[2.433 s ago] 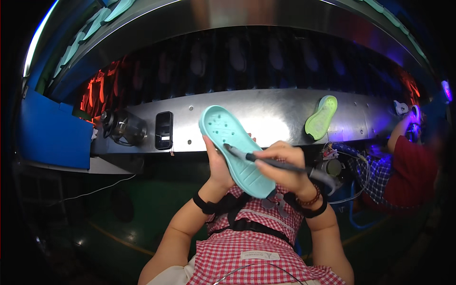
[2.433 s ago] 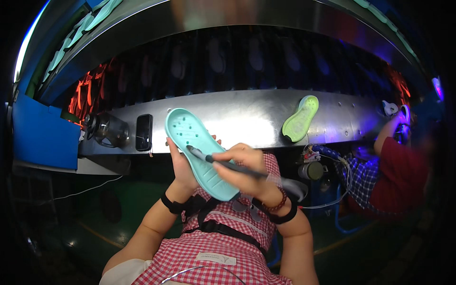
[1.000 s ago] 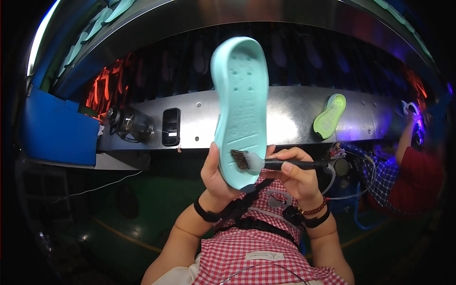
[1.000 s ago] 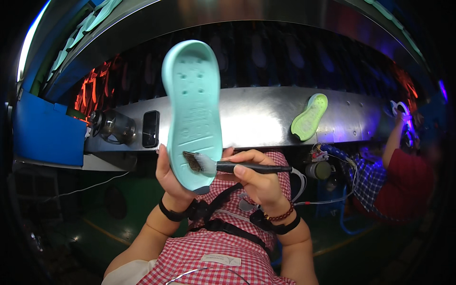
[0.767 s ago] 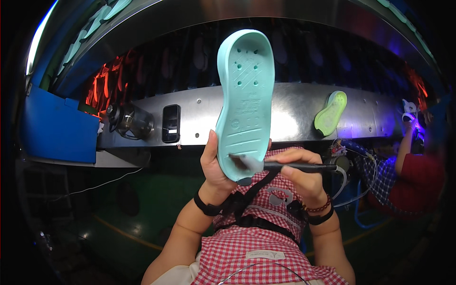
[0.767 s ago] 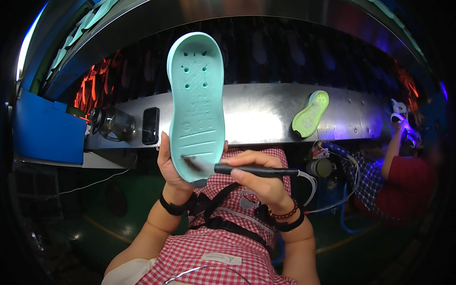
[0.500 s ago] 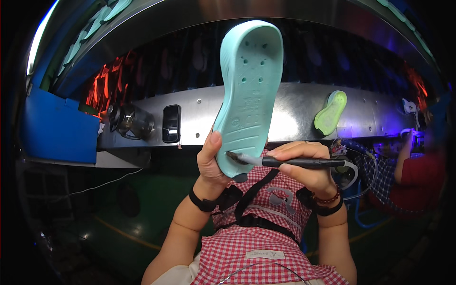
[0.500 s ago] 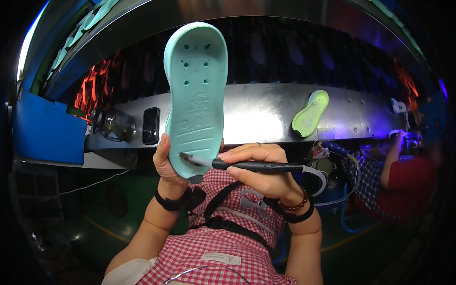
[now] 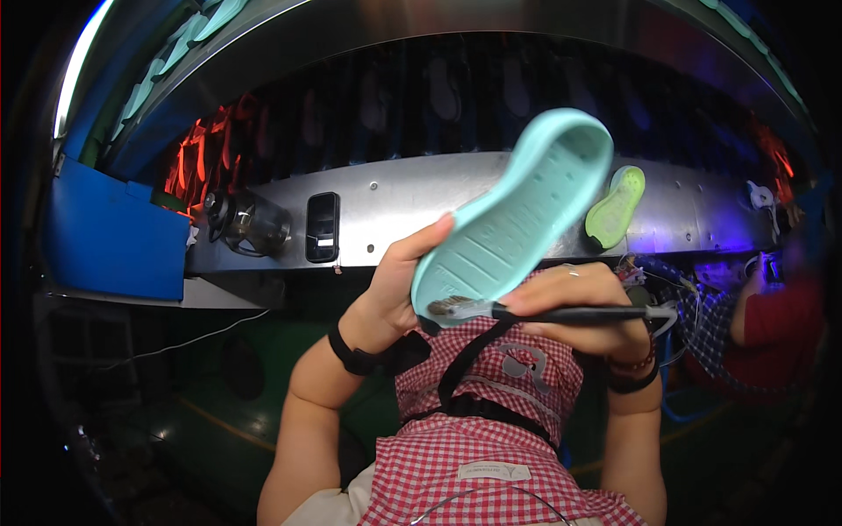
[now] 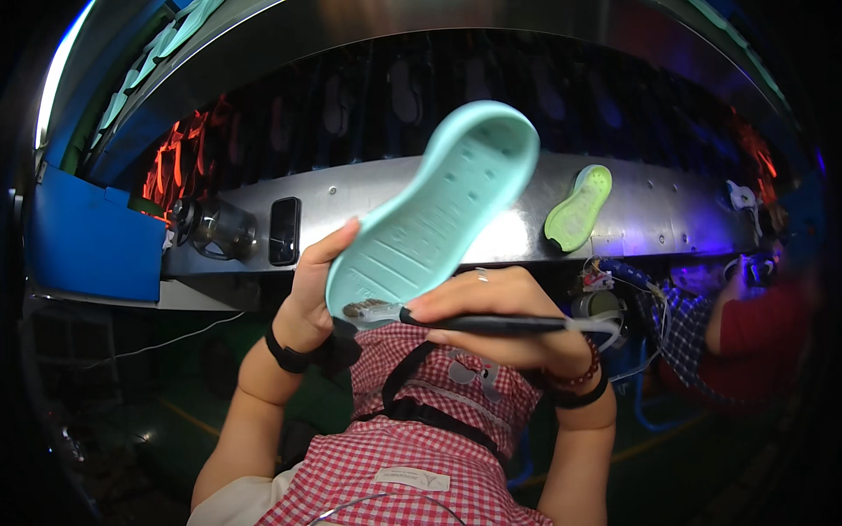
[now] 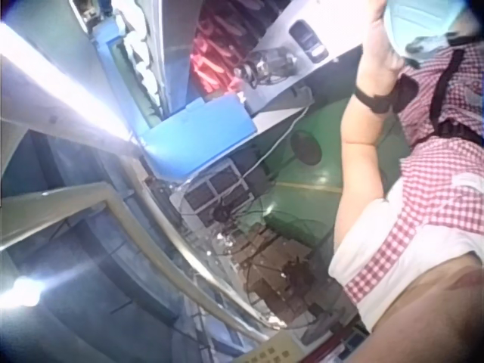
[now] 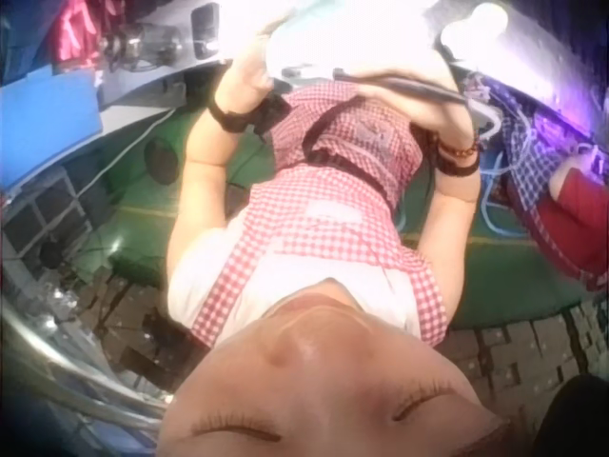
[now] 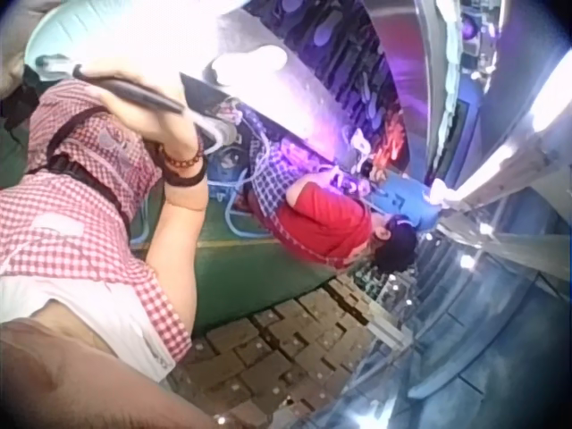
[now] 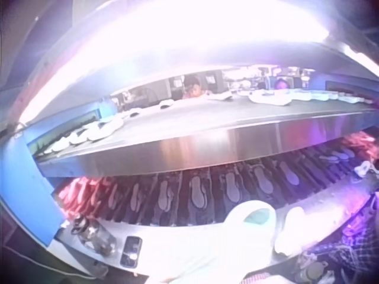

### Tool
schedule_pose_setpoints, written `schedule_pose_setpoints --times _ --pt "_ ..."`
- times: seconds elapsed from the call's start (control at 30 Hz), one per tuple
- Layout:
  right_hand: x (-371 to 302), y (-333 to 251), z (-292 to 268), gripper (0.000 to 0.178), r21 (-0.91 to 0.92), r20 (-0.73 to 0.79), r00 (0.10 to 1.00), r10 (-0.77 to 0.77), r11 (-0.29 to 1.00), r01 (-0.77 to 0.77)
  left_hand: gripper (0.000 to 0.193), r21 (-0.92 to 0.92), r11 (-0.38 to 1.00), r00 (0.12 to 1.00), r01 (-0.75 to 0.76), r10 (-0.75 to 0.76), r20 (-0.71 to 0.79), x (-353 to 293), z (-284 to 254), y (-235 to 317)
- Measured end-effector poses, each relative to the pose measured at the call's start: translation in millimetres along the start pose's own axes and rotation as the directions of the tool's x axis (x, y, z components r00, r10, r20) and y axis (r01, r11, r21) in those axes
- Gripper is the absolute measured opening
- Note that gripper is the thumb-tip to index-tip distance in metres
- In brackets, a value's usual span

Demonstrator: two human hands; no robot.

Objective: Applying industrial adhesive to the interior of shoe soles using a manual brush on a manufacturing line.

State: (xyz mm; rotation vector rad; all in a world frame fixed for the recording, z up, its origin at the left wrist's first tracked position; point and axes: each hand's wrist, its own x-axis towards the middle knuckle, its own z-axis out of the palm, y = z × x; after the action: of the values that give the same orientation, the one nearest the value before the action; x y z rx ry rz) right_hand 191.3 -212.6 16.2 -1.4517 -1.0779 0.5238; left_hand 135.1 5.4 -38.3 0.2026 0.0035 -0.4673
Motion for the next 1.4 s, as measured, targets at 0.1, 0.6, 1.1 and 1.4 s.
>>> schedule_pose_setpoints --times 0.1,0.6,1.1,1.4 --pt "3.6 10.8 -14.4 0.023 0.035 0.289 0.957 0.005 0.999 -0.016 0.047 0.376 0.912 0.946 0.165 -0.039 -0.320 8.6 31.8 -3.8" --pt "-5.5 4.4 -35.5 0.023 -0.198 0.388 0.919 0.071 0.980 0.008 0.042 0.525 0.735 0.860 0.429 -0.155 -0.486 -5.8 27.8 0.6" --pt "-17.1 15.4 -22.7 0.024 0.128 0.042 0.993 0.111 0.985 -0.116 0.045 0.406 0.887 0.891 0.221 -0.014 -0.453 -11.9 6.7 -5.8" --pt "-12.8 67.4 -16.3 0.016 0.381 -0.331 0.861 0.386 0.890 -0.252 0.042 0.125 0.992 0.928 -0.012 0.058 -0.367 -0.6 -16.8 -17.6"
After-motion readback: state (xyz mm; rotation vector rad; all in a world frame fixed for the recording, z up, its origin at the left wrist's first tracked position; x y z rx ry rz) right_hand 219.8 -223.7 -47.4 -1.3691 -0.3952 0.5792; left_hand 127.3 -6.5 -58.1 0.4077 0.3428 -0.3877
